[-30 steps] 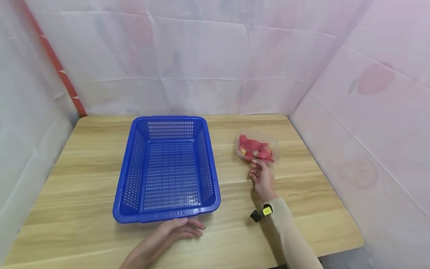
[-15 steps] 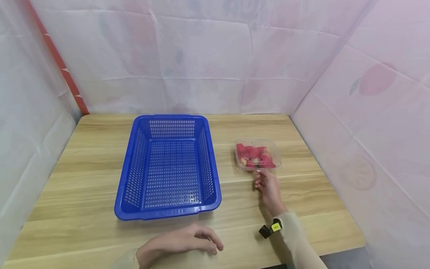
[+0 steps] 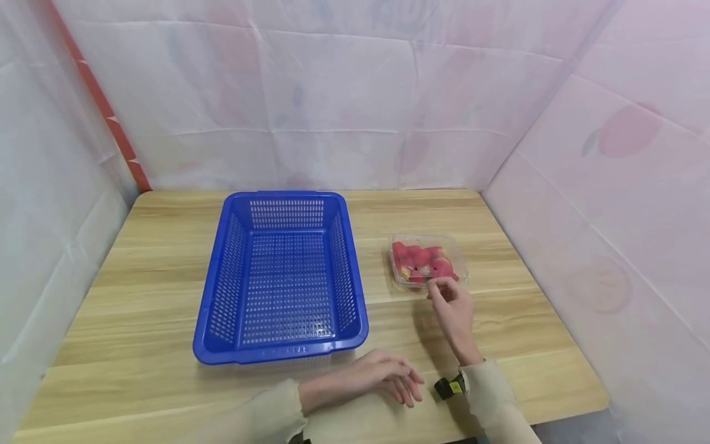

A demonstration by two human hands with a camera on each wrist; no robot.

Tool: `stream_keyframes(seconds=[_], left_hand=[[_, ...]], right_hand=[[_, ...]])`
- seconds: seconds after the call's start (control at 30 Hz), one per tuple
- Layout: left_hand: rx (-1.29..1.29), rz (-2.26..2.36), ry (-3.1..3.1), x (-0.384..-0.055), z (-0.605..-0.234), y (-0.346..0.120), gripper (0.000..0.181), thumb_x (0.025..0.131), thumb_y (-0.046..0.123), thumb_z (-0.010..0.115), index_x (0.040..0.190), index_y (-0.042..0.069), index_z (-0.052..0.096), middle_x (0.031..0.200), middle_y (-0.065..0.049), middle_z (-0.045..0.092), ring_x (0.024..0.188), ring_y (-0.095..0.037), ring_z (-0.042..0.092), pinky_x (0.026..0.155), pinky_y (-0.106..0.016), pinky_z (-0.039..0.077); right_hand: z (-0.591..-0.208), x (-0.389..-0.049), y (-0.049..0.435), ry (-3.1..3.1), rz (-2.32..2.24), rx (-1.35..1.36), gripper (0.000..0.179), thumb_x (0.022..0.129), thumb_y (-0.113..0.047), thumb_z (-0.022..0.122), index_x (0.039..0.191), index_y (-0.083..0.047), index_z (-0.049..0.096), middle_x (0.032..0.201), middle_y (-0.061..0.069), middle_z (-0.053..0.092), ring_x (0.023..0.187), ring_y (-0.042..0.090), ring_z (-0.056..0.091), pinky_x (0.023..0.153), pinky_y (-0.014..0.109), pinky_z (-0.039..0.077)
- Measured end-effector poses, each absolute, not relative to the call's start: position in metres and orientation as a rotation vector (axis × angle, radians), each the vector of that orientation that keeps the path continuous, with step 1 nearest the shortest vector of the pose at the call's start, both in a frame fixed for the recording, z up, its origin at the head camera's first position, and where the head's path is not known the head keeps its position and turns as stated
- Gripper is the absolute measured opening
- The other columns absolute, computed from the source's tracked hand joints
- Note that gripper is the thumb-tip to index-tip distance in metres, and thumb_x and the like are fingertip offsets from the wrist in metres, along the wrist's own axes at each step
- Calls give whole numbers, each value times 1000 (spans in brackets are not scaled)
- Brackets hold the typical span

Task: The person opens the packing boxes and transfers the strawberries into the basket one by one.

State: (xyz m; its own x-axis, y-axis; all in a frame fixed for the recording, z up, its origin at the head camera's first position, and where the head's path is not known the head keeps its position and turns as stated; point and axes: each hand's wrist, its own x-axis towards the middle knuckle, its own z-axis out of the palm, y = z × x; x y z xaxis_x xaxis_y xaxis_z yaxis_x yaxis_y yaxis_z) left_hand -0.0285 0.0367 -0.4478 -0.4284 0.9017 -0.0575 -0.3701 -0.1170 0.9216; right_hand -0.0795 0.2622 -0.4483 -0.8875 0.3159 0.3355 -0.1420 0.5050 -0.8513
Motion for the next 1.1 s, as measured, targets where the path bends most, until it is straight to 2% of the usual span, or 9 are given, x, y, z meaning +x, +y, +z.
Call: stream_keyframes(seconds=[0.03,0.2,0.37,0.57,0.77,0.9,1.0,1.1], left_hand=[[637,1758,1175,-30,-451,44,35,102,16,43,120,-10,58,102,-22,69,83,-16,68,83,-43,54],[334,2070,1228,-39,-465,75,24,96,6,45,111,-7,57,85,-10,66,71,-17,63,71,-30,54],[115,2262,1362,-47,-475,99,20,91,3,43,106,-6,53,76,-8,63,61,-16,59,61,-26,48],[-8,2332,1463,-56,-485,120,17,92,5,43,108,0,49,78,-10,63,58,-15,59,59,-28,47],[-152,2377,1563,-65,-490,135,15,92,9,49,106,6,54,82,-8,63,66,-19,60,64,-33,49],[-235,2361,1720,-70,-494,145,21,94,13,49,112,11,60,100,-3,65,91,-18,61,81,-35,48],[-268,2367,1805,-76,-497,153,28,96,14,46,118,15,63,115,1,65,106,-15,57,92,-36,44],[-291,2423,1803,-81,-500,160,29,97,13,45,118,16,64,113,1,66,101,-14,59,88,-35,47]], right_hand=[[-446,-81,261,-2329,1237,-6,2,90,1,68,90,2,70,70,8,65,53,8,53,51,18,42],[-436,-95,252,-2424,655,447,12,80,-1,74,91,-6,70,71,0,62,57,11,54,51,21,41],[-436,-102,246,-2476,361,558,12,77,-9,77,85,-8,69,69,-2,57,55,12,52,43,25,37],[-443,-101,248,-2505,335,543,14,73,-7,78,83,-9,69,67,-3,54,51,11,47,41,25,33],[-447,-101,249,-2474,334,565,19,70,-8,82,82,-8,67,70,-1,56,53,14,51,41,28,36],[-451,-103,247,-2452,311,570,23,69,-7,84,87,-6,69,75,4,61,56,21,58,41,34,41],[-452,-104,246,-2441,310,568,22,69,-2,81,88,-6,69,76,5,62,58,25,60,42,38,44],[-451,-107,244,-2437,326,583,21,69,2,80,85,-5,67,73,5,61,56,25,59,43,38,44]])
